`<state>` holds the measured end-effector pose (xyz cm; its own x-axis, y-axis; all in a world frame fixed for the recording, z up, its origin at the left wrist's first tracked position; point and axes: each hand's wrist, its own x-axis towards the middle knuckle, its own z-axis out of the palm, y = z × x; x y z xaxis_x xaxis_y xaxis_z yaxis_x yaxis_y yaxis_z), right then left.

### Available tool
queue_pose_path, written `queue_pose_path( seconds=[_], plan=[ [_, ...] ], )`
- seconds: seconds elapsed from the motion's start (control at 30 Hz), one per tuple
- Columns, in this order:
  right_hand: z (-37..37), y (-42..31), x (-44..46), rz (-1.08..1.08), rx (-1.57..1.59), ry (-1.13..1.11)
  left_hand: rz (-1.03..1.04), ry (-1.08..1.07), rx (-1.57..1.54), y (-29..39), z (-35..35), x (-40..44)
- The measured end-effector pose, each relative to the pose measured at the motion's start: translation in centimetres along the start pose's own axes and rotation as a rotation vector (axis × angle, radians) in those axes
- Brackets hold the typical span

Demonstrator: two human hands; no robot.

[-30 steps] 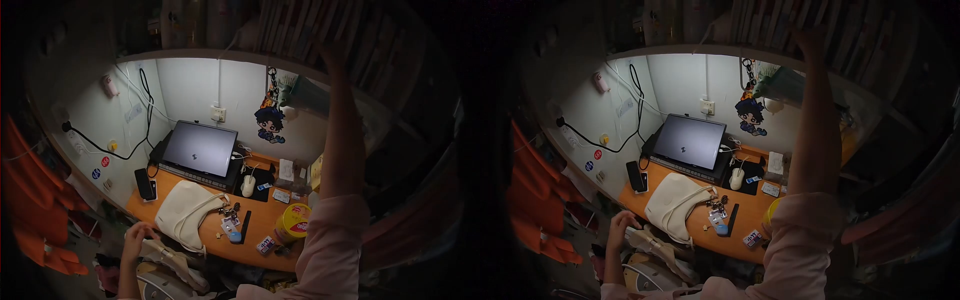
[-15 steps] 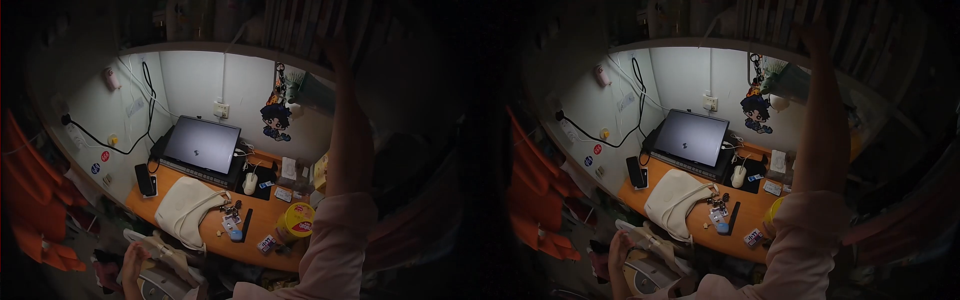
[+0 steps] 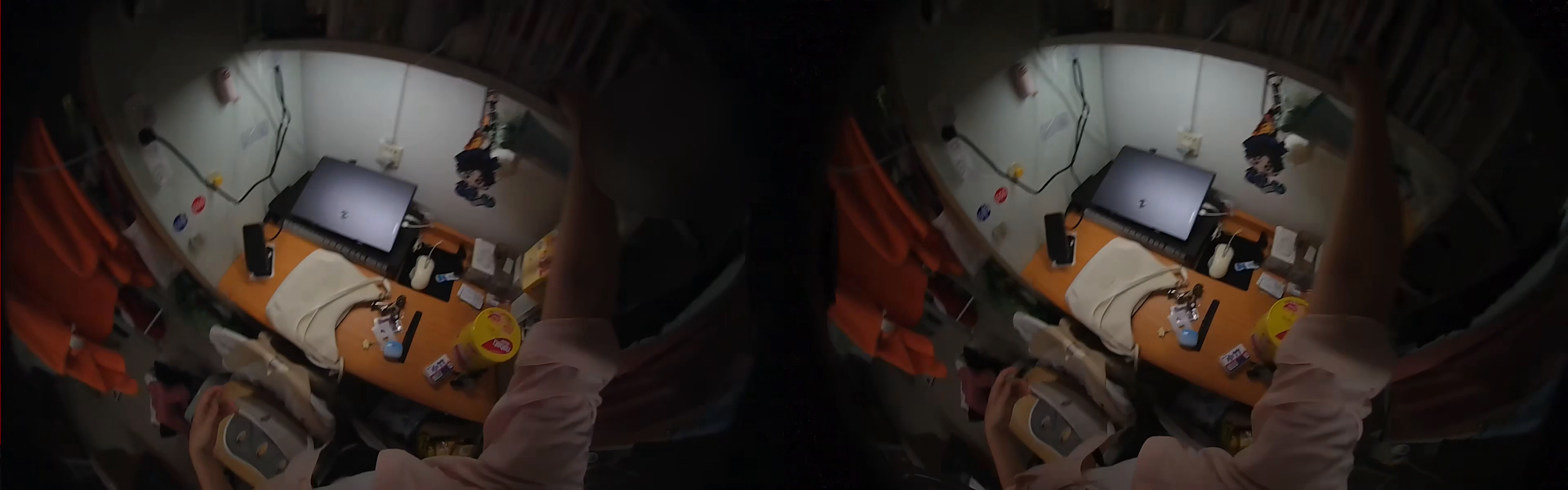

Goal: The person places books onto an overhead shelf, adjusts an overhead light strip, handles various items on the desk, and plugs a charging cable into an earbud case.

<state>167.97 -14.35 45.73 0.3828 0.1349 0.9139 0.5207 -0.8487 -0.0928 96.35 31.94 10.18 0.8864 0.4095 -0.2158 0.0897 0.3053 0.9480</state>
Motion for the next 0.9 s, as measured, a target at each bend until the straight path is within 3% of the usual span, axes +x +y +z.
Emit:
queue_pose_path(
  seconds=[0.03,0.07,0.1,0.17,0.2,0.27,0.3,0.4,0.43,0.47,0.53,0.57,0.63,0.77,0.83,0.87,0.9],
  plan=[
    [-1.9,-0.6,-0.3,-0.254,-0.374,-0.198,-0.002,0.046,-0.007,-0.9,-1.1,-0.5],
    [0.4,1.8,0.2,-0.412,-0.762,-0.062,0.007,0.035,-0.010,-1.3,-1.5,-1.0],
    [5.3,-4.4,-4.0,-0.440,-0.689,-0.131,0.006,0.026,-0.013,-1.3,-1.4,-1.5],
    [7.2,-13.2,-12.7,-0.465,-0.327,-0.207,-0.017,0.043,0.033,-1.2,-0.9,-2.3],
    [6.4,-11.1,-15.1,-0.454,-0.164,-0.220,-0.060,0.052,0.029,-1.7,-1.1,-2.6],
    [2.8,-11.8,-19.2,-0.422,0.134,-0.217,-0.106,0.087,0.014,-3.7,-2.0,-2.9],
    [-1.0,-15.8,-22.2,-0.398,0.276,-0.217,-0.137,0.105,0.041,-5.2,-2.8,-3.1],
    [-10.9,-36.6,-26.8,-0.321,0.682,-0.184,-0.215,0.201,0.045,-8.6,-4.3,-3.9],
    [-11.6,-40.3,-26.6,-0.290,0.820,-0.178,-0.266,0.263,0.031,-9.7,-4.7,-4.4],
    [-12.0,-42.3,-30.8,-0.336,0.897,-0.475,-0.277,0.291,0.023,-10.8,-5.1,-4.7],
    [-11.5,-46.5,-38.6,-0.400,1.086,-0.844,-0.291,0.348,0.136,-13.4,-6.1,-5.8],
    [-11.0,-48.2,-42.4,-0.295,1.181,-1.020,-0.302,0.377,0.124,-15.0,-6.5,-6.7],
    [-9.3,-50.0,-47.9,-0.250,1.032,-1.324,-0.393,0.317,0.506,-17.6,-7.3,-7.4],
    [-6.2,-49.6,-55.1,-0.184,0.893,-1.244,-0.337,0.304,0.600,-19.2,-6.7,-9.3],
    [-4.4,-48.1,-56.9,0.236,0.889,-1.290,-0.398,0.253,0.518,-19.6,-6.6,-9.9],
    [-2.9,-47.0,-58.2,0.244,0.875,-1.275,-0.388,0.234,0.521,-19.5,-6.7,-10.1],
    [-1.0,-45.4,-59.6,0.436,0.870,-1.162,-0.413,0.180,0.538,-19.4,-6.7,-10.3]
  ],
)
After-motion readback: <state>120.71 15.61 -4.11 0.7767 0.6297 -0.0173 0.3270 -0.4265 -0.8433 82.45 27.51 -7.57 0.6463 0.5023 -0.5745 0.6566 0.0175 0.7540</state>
